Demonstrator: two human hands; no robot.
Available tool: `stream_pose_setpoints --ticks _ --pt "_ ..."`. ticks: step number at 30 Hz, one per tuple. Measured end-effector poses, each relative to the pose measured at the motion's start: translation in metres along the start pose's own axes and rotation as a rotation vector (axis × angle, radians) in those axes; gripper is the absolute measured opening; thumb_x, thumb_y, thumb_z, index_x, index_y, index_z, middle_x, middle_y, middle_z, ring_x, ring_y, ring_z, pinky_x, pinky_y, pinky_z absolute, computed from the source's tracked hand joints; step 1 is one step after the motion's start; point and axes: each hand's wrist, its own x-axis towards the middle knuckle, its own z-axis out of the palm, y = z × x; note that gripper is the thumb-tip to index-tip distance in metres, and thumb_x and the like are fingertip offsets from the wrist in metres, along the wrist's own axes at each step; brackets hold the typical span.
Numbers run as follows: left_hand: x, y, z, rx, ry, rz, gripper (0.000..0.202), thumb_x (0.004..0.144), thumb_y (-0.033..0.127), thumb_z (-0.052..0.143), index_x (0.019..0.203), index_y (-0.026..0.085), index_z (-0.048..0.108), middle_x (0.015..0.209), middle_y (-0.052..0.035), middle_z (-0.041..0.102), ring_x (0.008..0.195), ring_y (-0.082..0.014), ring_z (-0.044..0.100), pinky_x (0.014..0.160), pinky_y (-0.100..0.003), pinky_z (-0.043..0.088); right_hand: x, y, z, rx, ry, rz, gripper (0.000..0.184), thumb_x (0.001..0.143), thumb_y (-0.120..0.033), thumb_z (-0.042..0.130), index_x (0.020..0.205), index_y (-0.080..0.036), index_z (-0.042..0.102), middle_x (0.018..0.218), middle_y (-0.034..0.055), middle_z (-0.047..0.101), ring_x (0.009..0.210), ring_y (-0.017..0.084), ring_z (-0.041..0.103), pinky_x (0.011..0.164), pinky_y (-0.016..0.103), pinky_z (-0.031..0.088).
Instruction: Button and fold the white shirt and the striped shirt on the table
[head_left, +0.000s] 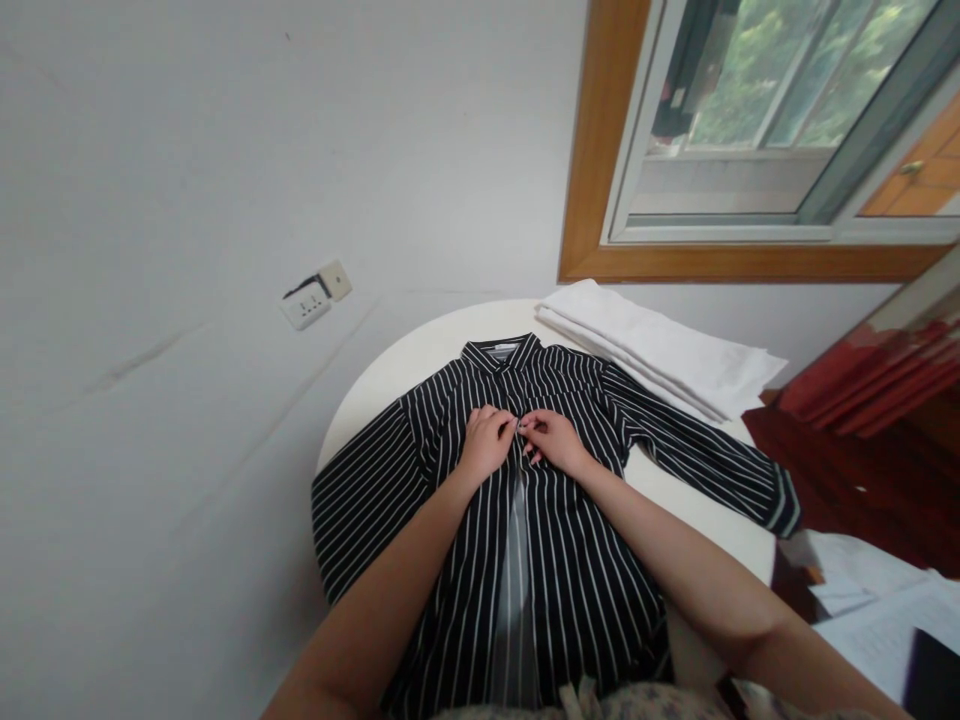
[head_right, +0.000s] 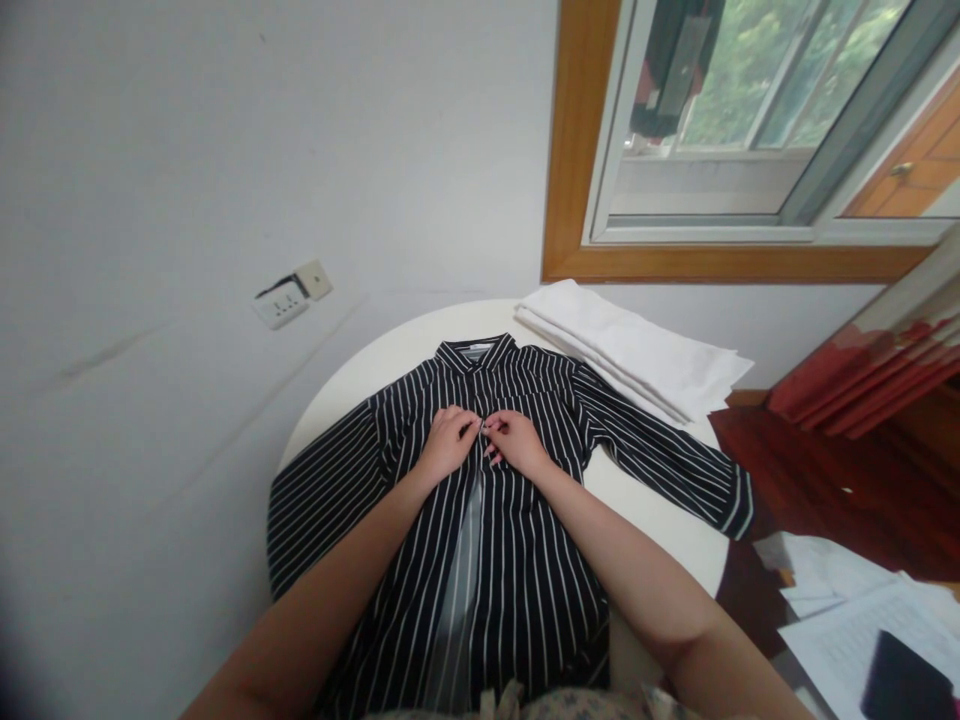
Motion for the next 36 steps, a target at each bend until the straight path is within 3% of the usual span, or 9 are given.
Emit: stream_pose_setpoints --ticks 10,13,28,36 --pt "-0.0011 0.0034 0.0014 0.025 0.009 0.01 0.034 0.097 0.032 0.038 0.078 0.019 0.064 0.083 -0.0048 0.062 0.084 -0.0179 0.054 0.085 -0.034 0.039 -0.0054 0.0014 0.0005 -0.227 0.078 -0.197 0.013 0.078 -0.026 0.057 0.087 -0.016 0.059 0.084 0.0019 0.055 0.052 0.011 0.063 0.034 0.02 0.049" --pt "-0.0024 0.0045 0.0019 0.031 0.018 -0.002 0.033 0.095 0.036 0.042 0.079 0.019 0.064 0.084 -0.0048 0.063 0.083 -0.0182 0.053 0.085 -0.034 0.039 -0.0054 0.0022 0.0002 -0.237 0.069 -0.191 0.014 0.079 -0.026 0.056 0.087 -0.016 0.059 0.087 0.0034 0.057 0.053 0.011 0.064 0.036 0.02 0.05" --pt "-0.0037 0.0015 0.0041 -0.006 0.042 -0.048 0.021 0.09 0.025 0.048 0.077 0.02 0.064 0.084 -0.0047 0.062 0.086 -0.0196 0.053 0.086 -0.036 0.04 -0.0061 0.0014 -0.0004 -0.236 0.035 -0.189 0.017 0.078 -0.027 0.058 0.091 -0.017 0.062 0.089 0.0044 0.06 0.054 0.012 0.064 0.039 0.023 0.053" --pt "-0.0016 -0.0011 0.0014 -0.053 0.044 -0.072 0.018 0.088 0.023 0.049 0.08 0.02 0.064 0.085 -0.0041 0.064 0.087 -0.019 0.055 0.087 -0.035 0.041 -0.0085 -0.002 0.0 -0.245 0.044 -0.206 0.02 0.079 -0.027 0.058 0.096 -0.018 0.063 0.092 0.0044 0.058 0.056 0.009 0.063 0.041 0.019 0.052"
